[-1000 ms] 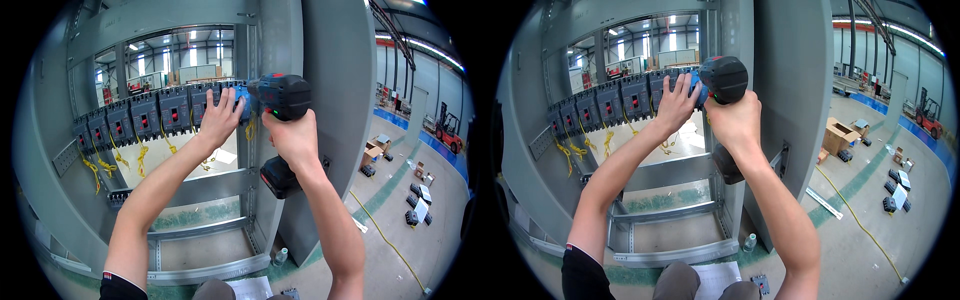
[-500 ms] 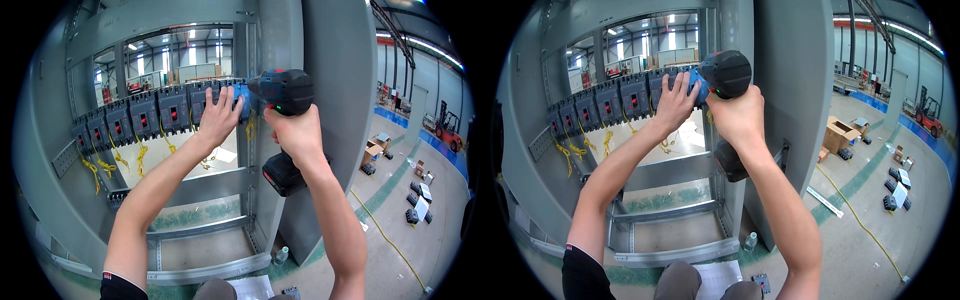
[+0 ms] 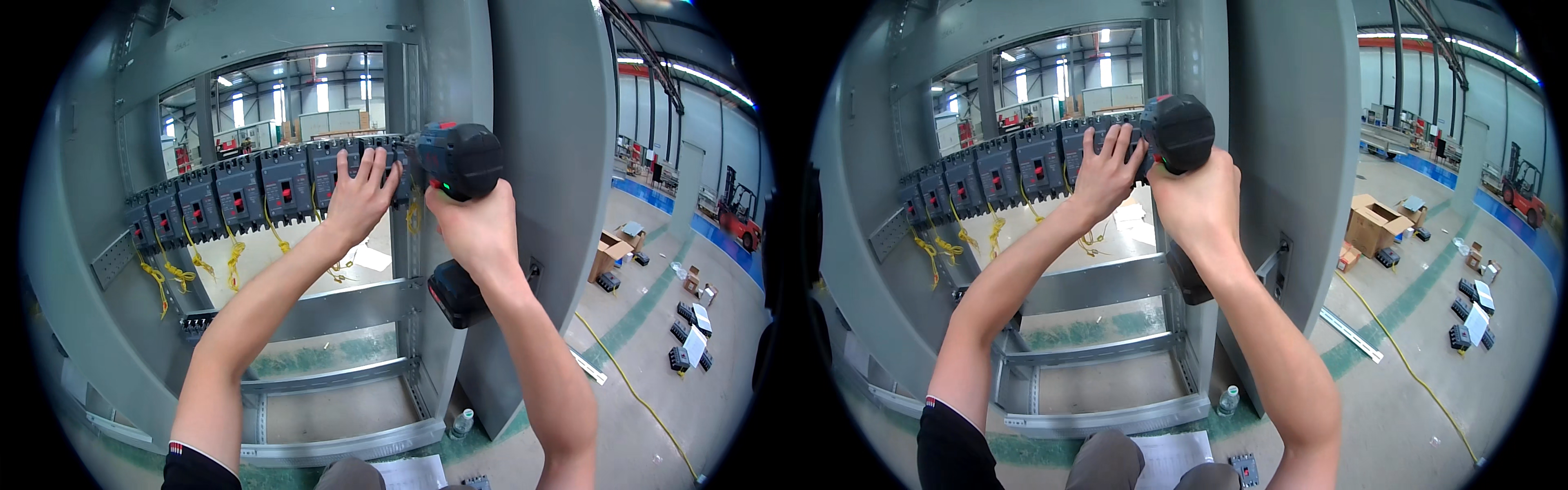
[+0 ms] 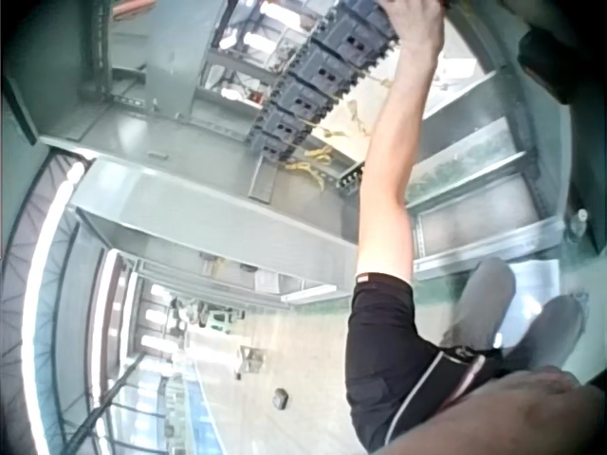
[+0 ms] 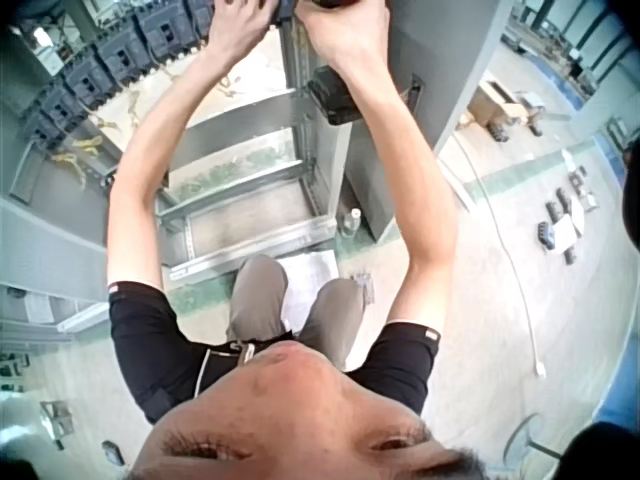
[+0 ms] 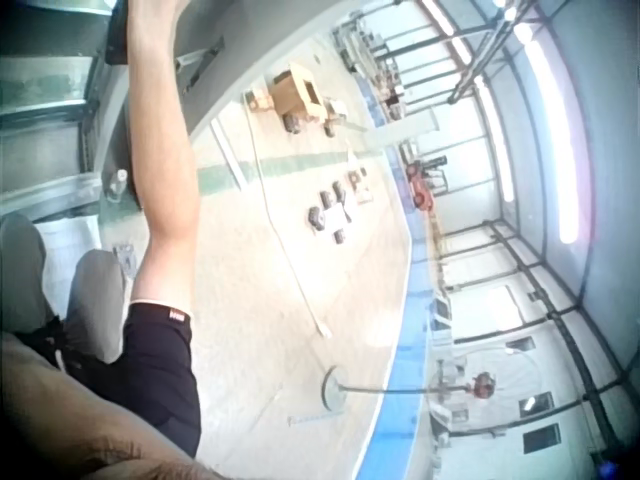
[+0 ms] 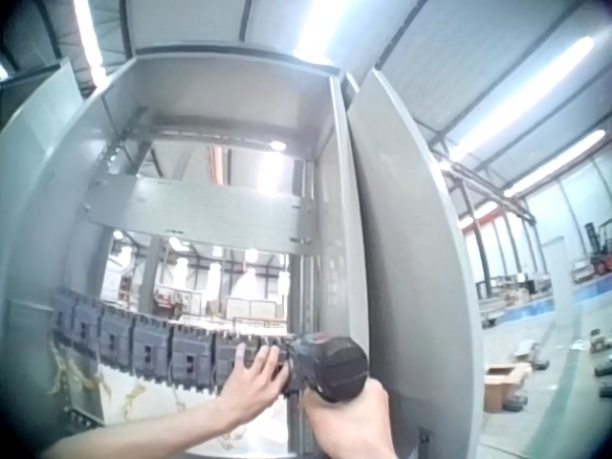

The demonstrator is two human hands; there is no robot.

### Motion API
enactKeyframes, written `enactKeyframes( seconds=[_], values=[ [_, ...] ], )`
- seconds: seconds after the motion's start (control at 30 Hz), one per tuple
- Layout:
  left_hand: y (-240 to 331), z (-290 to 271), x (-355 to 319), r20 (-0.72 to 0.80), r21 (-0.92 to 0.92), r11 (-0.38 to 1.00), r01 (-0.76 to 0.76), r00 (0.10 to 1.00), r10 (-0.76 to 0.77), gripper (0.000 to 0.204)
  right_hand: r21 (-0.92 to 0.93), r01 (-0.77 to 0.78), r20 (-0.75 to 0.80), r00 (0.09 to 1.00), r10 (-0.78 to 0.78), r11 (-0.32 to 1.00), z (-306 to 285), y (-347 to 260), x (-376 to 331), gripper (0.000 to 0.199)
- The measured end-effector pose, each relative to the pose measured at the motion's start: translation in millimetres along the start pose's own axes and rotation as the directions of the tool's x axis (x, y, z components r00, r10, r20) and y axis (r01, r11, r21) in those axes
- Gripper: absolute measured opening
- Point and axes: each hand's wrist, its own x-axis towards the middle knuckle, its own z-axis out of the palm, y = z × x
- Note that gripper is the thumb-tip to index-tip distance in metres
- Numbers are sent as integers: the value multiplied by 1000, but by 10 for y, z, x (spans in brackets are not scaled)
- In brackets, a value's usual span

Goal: The person reviews a laminated document, then uses a cordless drill to install several gray electrical components into a metal cabinet. They handle the components one at a time, securing them with screws while another person works nearby.

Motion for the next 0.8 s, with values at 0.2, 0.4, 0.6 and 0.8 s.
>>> enactKeyframes(
  seconds=[0.2,0.4,0.6,0.8],
  values=[
    [-19,-16,19,-15,22,1000,-3,1000,4,52,24,-25,-19,999,26,999,-4,-20,8,17],
    [-5,-9,27,-29,17,1000,9,1000,-9,52,-27,5,-28,1000,-6,1000,-13,7,66,19],
    [-24,-4,44,-31,23,1000,14,999,-13,52,-13,-4,-22,1000,4,1000,8,4,75,19],
    [-14,-5,7,-22,25,1000,17,1000,-17,54,-39,-30,4,1000,30,999,-26,-6,96,19]
  ],
)
